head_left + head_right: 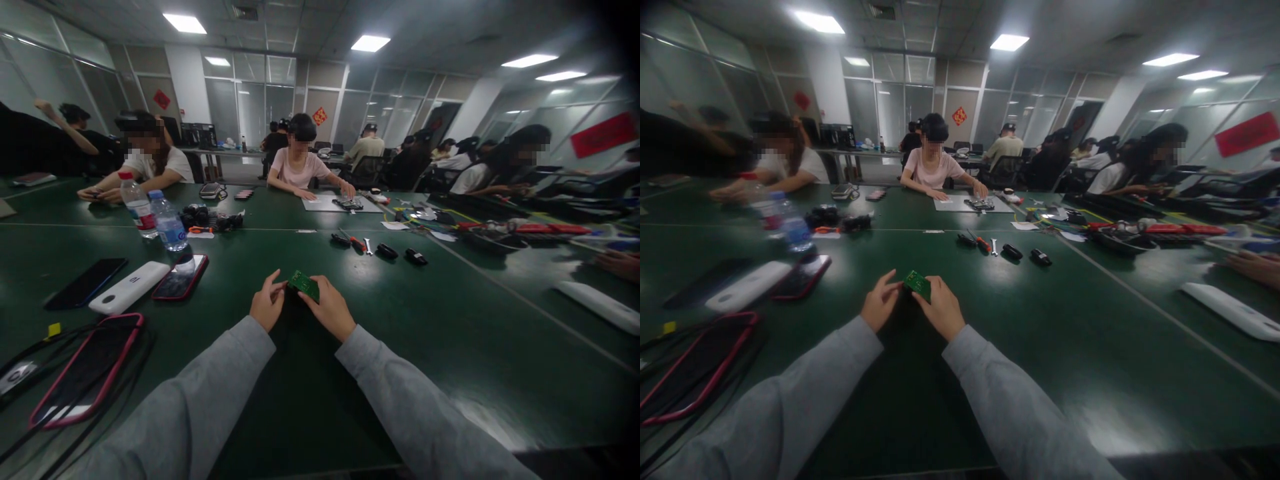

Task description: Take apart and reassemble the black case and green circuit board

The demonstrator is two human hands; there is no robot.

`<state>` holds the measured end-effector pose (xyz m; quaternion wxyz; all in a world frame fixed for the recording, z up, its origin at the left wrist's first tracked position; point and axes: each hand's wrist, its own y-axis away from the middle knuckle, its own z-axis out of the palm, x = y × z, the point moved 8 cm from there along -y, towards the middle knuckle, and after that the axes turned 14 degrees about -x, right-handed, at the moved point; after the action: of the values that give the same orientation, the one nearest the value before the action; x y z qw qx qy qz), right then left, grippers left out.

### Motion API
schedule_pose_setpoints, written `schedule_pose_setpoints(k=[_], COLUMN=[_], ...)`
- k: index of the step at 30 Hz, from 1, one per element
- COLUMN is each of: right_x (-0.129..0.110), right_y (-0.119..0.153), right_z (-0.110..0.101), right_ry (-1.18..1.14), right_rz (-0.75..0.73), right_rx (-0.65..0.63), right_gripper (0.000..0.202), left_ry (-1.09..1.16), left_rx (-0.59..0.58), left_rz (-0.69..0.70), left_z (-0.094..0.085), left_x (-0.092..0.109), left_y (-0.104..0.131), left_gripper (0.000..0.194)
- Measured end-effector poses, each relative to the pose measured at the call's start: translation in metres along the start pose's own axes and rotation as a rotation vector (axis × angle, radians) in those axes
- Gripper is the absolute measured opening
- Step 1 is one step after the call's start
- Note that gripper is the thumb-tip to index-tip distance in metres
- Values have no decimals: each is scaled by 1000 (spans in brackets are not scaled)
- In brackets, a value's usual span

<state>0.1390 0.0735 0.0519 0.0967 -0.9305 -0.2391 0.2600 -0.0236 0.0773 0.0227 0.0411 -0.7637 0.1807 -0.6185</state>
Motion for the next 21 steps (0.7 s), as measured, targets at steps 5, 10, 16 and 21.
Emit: schedule_pose_setpoints(k=[5, 10, 16, 21], right_x=[-4, -9, 15, 104], right_y=[1, 2, 0, 20], right_z=[-1, -1, -7, -50], right_ry=[39, 65, 71, 169], right_rz=[1, -12, 40, 282], right_rx=[68, 56, 21, 80], right_gripper=[34, 37, 41, 51], left_ry=[44, 80, 50, 85], left_rx=[-7, 0, 2, 12], left_rz=[11, 6, 25, -10], left_z=[2, 2, 0, -3], left_x=[-1, -1, -3, -10], left_y=[-1, -1, 0, -1], left_gripper=[51, 52, 50, 48])
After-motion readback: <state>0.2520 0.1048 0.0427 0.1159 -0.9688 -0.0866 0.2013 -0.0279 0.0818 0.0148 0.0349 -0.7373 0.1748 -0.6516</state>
